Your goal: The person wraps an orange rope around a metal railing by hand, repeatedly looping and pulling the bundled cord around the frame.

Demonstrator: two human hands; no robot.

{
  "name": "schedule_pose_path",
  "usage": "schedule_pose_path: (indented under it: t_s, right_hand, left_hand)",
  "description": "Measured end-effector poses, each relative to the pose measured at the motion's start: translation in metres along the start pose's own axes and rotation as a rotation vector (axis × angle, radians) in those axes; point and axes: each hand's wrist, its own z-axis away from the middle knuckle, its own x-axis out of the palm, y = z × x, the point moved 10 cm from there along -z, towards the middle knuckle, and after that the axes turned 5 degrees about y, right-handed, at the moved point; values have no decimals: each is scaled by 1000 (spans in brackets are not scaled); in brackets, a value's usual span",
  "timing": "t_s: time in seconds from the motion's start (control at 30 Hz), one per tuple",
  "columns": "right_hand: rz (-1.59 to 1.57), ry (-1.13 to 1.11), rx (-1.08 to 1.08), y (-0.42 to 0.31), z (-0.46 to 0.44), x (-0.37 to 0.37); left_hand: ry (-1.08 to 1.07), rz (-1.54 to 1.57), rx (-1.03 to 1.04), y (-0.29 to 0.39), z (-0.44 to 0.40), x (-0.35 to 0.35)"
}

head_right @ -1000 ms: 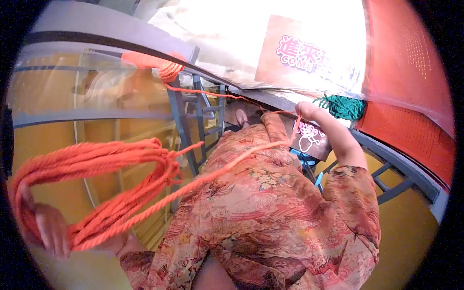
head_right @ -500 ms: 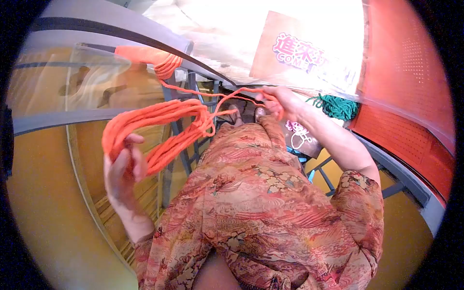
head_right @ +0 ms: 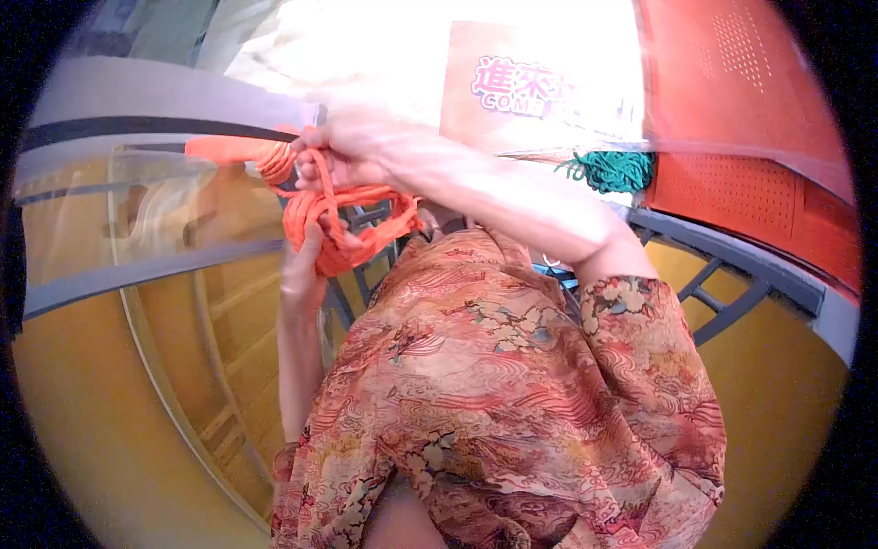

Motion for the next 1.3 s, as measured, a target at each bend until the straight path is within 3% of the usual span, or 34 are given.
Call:
schedule_pose_path:
  t_s: [0.07, 0.3, 0.43, 0.57, 0.67, 0.73, 0.87, 0.93, 1.03, 1.07, 1.23, 1.3]
  right_hand:
    - [188, 95, -10, -15, 2, -13]
    - [353, 155, -114, -29, 2, -41]
    - [407, 38, -106, -18, 7, -42]
    - [360, -4, -108, -9, 15, -26]
    - [355, -46, -114, -3, 24, -3]
    - [466, -85, -90, 7, 27, 7]
    - [631, -191, -124, 23, 29, 18]
    - [570, -213, -105, 34, 27, 5]
    - [844, -336, -123, 44, 56, -6]
    - [860, -415, -224, 61, 50, -12]
    - [899, -356, -485, 87, 64, -6]
    - [978, -337, -397, 84, 75, -11]
  left_hand:
    - [-149, -113, -22, 6, 7, 12]
    - [-168, -115, 21, 24, 20, 16]
    - [-30, -48, -2, 35, 31, 18]
    - [-112, 43, -102, 32, 35, 21]
    - [69, -87, -181, 25, 35, 3]
    - [-23, -88, -109, 26, 33, 5]
    - [37, -139, -18, 29, 39, 3]
    - [113, -7, 23, 35, 45, -6]
    - [87, 5, 122, 62, 62, 8]
    - [70, 48, 171, 71, 68, 13]
    - [46, 174, 206, 102, 102, 32]
    - [-12, 247, 159, 116, 120, 25]
